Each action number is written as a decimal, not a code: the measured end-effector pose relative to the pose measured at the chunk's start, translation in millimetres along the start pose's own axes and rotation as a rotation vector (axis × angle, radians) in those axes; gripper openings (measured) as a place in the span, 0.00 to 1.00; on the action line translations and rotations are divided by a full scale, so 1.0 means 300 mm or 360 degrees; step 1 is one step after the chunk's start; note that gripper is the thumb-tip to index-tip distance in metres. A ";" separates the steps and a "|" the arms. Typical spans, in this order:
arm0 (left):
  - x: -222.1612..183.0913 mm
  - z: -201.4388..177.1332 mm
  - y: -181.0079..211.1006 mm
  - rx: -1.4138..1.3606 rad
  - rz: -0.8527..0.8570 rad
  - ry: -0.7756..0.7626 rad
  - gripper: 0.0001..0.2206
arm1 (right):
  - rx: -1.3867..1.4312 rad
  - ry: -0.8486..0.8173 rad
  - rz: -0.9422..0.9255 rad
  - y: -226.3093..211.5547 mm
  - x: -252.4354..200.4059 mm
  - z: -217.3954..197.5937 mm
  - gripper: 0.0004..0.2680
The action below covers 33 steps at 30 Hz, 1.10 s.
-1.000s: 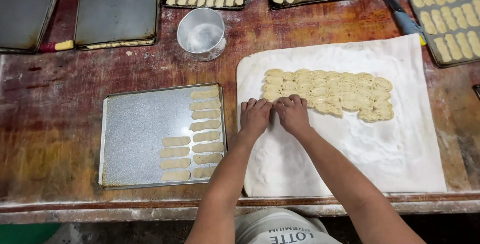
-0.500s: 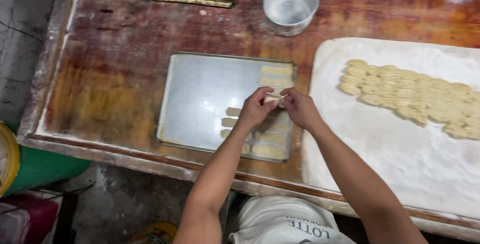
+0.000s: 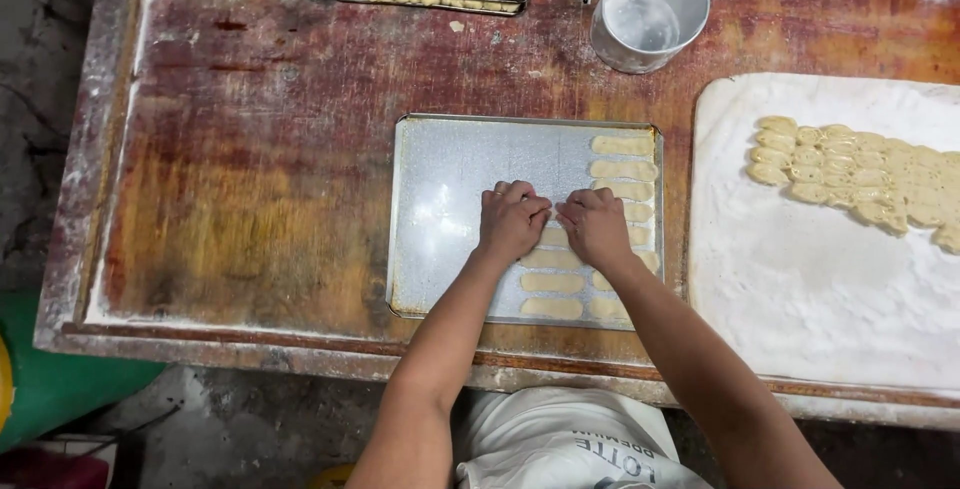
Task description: Arranging small pre-cut pieces of dough into organized rows on a metal baking tray.
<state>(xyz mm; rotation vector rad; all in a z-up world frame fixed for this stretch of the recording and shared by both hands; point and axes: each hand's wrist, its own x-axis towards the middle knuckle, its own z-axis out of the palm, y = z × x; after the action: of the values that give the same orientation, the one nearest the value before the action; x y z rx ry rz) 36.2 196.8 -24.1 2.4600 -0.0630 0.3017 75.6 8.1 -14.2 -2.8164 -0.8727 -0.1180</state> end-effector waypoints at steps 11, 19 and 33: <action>-0.025 -0.285 0.225 0.0264 -0.0008 -0.1036 0.33 | -0.0240 -0.0695 0.0102 -0.179 -0.091 -0.170 0.26; -0.014 -0.301 0.308 0.0525 -0.0327 -0.1228 0.32 | -0.0242 -0.0901 0.0175 -0.151 -0.083 -0.216 0.28; 0.255 0.778 0.893 0.0154 0.0673 0.0130 0.12 | -0.0163 0.0242 0.0505 1.099 -0.496 -0.253 0.10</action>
<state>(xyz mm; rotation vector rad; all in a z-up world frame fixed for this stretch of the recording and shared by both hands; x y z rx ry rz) 125.1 -155.6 -22.4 2.5101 -0.5487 0.5980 138.6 -355.9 -11.4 -2.9497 -0.3917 -0.3329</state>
